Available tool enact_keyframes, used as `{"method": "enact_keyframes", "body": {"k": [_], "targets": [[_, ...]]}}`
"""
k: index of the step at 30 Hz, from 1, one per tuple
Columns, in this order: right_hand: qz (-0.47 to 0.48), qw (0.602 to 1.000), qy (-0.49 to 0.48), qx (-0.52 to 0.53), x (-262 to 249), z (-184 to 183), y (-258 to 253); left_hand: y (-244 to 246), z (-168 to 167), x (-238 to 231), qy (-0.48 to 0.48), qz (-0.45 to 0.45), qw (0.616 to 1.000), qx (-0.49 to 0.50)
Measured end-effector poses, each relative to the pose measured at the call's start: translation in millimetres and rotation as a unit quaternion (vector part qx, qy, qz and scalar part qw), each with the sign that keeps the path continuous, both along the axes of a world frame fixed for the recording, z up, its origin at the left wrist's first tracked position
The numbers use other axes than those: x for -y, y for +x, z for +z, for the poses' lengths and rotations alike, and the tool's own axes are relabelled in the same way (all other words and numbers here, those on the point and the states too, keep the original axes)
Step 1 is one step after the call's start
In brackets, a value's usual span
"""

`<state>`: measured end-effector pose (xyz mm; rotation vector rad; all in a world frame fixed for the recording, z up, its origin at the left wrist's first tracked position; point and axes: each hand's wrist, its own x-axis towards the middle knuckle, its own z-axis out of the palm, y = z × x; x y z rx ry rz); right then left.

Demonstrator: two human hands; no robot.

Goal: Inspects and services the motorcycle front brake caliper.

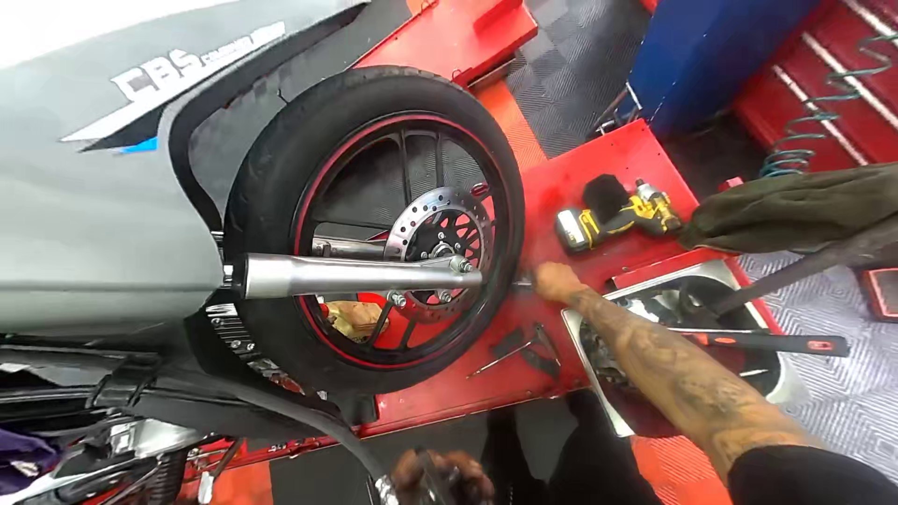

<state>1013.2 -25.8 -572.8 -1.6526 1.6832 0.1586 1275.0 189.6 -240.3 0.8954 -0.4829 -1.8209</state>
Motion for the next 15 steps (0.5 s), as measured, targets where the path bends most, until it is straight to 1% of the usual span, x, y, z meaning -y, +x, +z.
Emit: {"method": "enact_keyframes", "body": {"k": [3,5,9,12,15], "targets": [[-0.016,0.998,-0.028,0.046,-21.2,23.9,-38.8,-0.2,-3.4,3.7,-0.007,-0.009,1.000,-0.020],[-0.038,0.996,-0.026,0.078,-39.2,43.4,-62.5,-1.6,-3.9,8.2,-0.009,-0.020,1.000,-0.023],[-0.072,0.990,-0.037,0.118,-83.2,64.6,-100.3,-3.3,6.9,16.0,-0.011,-0.048,0.999,-0.006],[-0.105,0.986,-0.033,0.122,-112.8,69.3,-119.8,2.7,-0.9,16.6,-0.014,-0.061,0.998,-0.009],[-0.115,0.989,-0.026,0.086,-130.6,60.1,-132.7,4.5,-5.8,16.6,-0.022,-0.064,0.997,-0.022]]}}
